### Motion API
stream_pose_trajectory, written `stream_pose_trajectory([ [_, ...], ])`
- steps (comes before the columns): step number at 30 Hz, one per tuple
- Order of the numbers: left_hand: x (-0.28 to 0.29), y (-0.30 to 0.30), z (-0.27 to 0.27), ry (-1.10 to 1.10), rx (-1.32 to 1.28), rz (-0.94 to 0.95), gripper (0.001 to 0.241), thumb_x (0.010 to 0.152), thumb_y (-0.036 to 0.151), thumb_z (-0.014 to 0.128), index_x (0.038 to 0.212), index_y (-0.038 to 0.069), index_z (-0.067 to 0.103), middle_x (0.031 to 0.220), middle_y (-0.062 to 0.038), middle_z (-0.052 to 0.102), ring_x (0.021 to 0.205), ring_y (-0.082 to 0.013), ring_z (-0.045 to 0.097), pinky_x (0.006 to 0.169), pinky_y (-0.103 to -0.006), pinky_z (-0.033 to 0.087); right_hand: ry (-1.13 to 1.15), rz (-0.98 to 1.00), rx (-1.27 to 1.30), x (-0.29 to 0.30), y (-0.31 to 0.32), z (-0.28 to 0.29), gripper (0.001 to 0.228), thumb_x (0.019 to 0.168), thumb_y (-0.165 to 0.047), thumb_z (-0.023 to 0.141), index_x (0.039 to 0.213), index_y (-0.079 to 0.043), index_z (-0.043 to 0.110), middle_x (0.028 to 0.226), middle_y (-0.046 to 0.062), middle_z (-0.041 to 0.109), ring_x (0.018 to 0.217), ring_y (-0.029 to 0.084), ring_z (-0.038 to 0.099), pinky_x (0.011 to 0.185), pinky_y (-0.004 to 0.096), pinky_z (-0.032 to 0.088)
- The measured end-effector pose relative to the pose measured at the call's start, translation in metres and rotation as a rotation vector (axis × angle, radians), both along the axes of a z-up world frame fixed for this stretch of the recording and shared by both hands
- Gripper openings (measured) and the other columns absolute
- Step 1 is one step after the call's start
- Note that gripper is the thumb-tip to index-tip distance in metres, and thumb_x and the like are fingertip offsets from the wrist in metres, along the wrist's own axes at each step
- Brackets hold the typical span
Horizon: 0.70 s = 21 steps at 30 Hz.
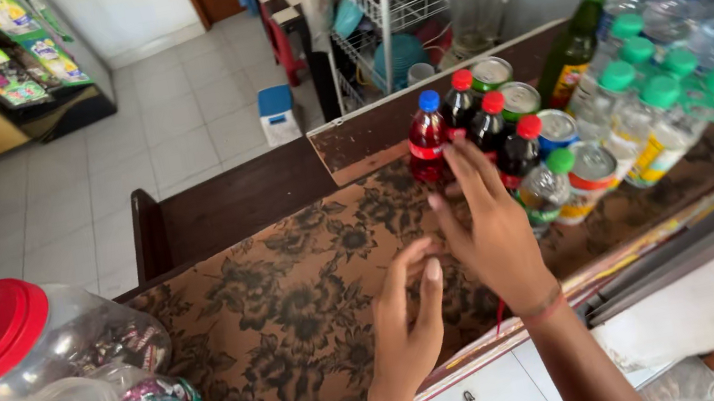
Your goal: The person repeatedly picks up various bottles from a counter and places them into a pink basket on a stool. The person handles bottles with different colored caps one at a time, moving them from the counter to the basket throughout the clip.
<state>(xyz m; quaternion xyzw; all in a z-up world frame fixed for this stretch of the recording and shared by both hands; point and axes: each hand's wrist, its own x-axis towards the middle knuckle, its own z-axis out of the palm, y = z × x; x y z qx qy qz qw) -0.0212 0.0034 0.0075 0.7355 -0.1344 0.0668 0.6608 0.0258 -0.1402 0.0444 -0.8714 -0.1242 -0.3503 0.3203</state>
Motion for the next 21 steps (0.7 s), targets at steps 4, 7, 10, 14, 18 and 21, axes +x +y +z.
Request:
stream_pose_trajectory([
  [4,0.023,-0.014,-0.004,0.005,-0.03,-0.008,0.049,0.107,0.038,0.05,0.138,0.0,0.057,0.127,-0.019,0.072,0.119,-0.0293,0.071,0.1,-0.0412,0.055,0.014,-0.084,-0.144,0.056,0.001,0.007,0.062,0.096,-0.016,0.066,0.152,-0.002,0.042,0.157,0.023,0.046,0.111,0.04,0.068,0.076,0.042,0.061],
  [7,0.033,-0.015,-0.011,0.078,0.072,0.027,0.05,0.106,0.038,0.049,0.139,0.002,0.056,0.126,-0.019,0.072,0.121,-0.0302,0.069,0.099,-0.0414,0.053,0.087,-0.125,-0.188,0.078,0.002,0.008,0.064,0.095,-0.016,0.063,0.153,-0.002,0.04,0.157,0.023,0.044,0.11,0.04,0.068,0.071,0.042,0.061],
  [10,0.041,-0.013,-0.025,0.101,0.099,0.069,0.049,0.106,0.039,0.049,0.138,0.002,0.057,0.127,-0.018,0.072,0.12,-0.0297,0.071,0.1,-0.0401,0.055,0.072,-0.144,-0.245,0.089,0.001,0.002,0.061,0.097,-0.015,0.062,0.152,-0.002,0.042,0.157,0.022,0.045,0.112,0.038,0.069,0.07,0.041,0.061],
  [14,0.041,-0.013,-0.038,0.085,0.065,0.098,0.048,0.105,0.038,0.051,0.134,0.0,0.059,0.124,-0.018,0.074,0.117,-0.0292,0.073,0.099,-0.0397,0.056,-0.083,-0.114,-0.259,0.094,-0.001,-0.004,0.062,0.095,-0.016,0.065,0.15,0.001,0.043,0.146,0.022,0.049,0.111,0.04,0.069,0.075,0.04,0.061],
  [18,0.039,-0.014,-0.041,0.074,0.041,0.081,0.045,0.105,0.036,0.053,0.131,-0.001,0.059,0.125,-0.017,0.074,0.117,-0.0282,0.073,0.099,-0.0391,0.055,0.022,-0.105,-0.183,0.092,-0.002,-0.008,0.047,0.099,-0.01,0.063,0.143,-0.001,0.049,0.133,0.021,0.053,0.096,0.039,0.069,0.07,0.042,0.059],
  [21,0.037,-0.016,-0.038,0.019,0.02,0.077,0.044,0.106,0.034,0.054,0.132,-0.001,0.058,0.126,-0.018,0.073,0.118,-0.0286,0.072,0.1,-0.0391,0.055,0.075,-0.085,-0.141,0.083,-0.002,-0.008,0.039,0.1,-0.009,0.063,0.138,-0.005,0.054,0.126,0.019,0.056,0.093,0.039,0.069,0.072,0.044,0.059],
])
